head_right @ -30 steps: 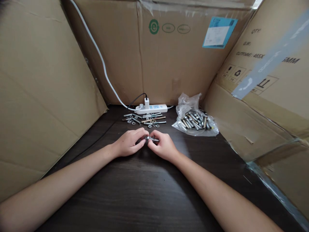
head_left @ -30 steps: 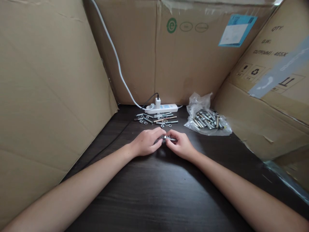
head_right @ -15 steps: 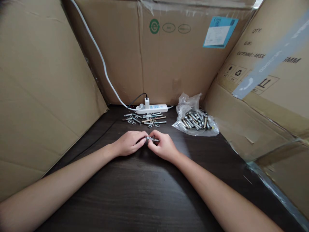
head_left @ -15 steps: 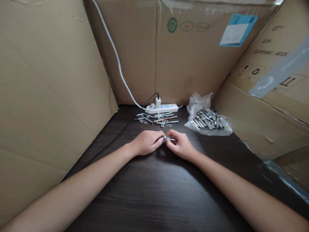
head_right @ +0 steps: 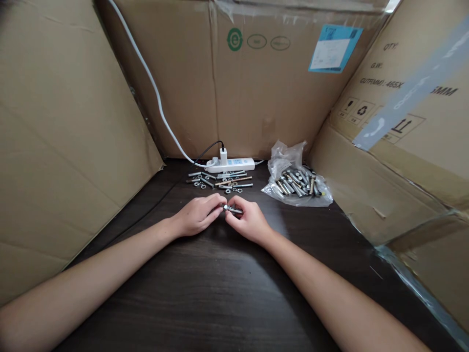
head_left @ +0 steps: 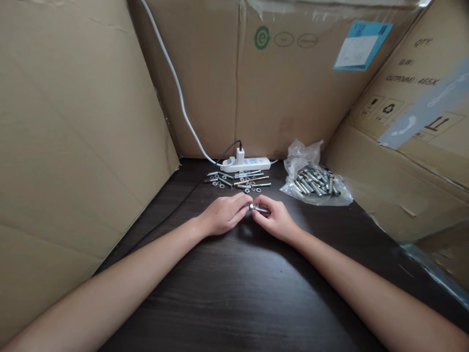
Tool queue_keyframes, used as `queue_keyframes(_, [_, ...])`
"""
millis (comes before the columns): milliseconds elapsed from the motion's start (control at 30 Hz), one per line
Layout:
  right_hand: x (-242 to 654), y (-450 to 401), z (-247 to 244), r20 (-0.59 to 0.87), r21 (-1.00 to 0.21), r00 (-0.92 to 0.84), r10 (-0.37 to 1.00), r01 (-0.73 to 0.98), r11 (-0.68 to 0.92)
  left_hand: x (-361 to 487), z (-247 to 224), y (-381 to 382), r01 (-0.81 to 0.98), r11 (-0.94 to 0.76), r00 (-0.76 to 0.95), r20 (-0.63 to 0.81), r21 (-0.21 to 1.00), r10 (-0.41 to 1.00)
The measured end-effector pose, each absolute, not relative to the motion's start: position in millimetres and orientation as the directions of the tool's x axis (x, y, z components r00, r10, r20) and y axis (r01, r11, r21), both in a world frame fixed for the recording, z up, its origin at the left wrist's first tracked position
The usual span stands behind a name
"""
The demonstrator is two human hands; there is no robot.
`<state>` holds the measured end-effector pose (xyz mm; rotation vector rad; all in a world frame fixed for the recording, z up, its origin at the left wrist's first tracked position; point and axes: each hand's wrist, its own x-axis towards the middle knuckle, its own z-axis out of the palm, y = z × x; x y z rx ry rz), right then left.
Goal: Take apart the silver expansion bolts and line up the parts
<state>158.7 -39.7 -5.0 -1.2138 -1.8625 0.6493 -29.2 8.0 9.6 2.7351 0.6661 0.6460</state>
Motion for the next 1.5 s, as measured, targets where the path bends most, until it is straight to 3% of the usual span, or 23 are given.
queue_keyframes(1067, [158.1,-39.6,-5.6,0.362,-0.719,-0.225,0.905,0.550,0.424,-28.6,6.4,9.9,0.438,-0.852,0.824,0.250,0.285,0.508])
queue_keyframes(1233, [158.3,-39.6,-4.4,0.371,-0.705,-0.235,0.898,0.558,0.437,-28.7,10.9,6.8,0.411,-0.849,0.799,0.317,0.333,0.511])
queue_keyframes(1500, [157.2,-40.2,-4.3,0.373,-0.711,-0.213,0.903,0.560,0.426,-27.7,11.1,6.3,0.351,-0.886,0.808,0.380,0.304,0.451])
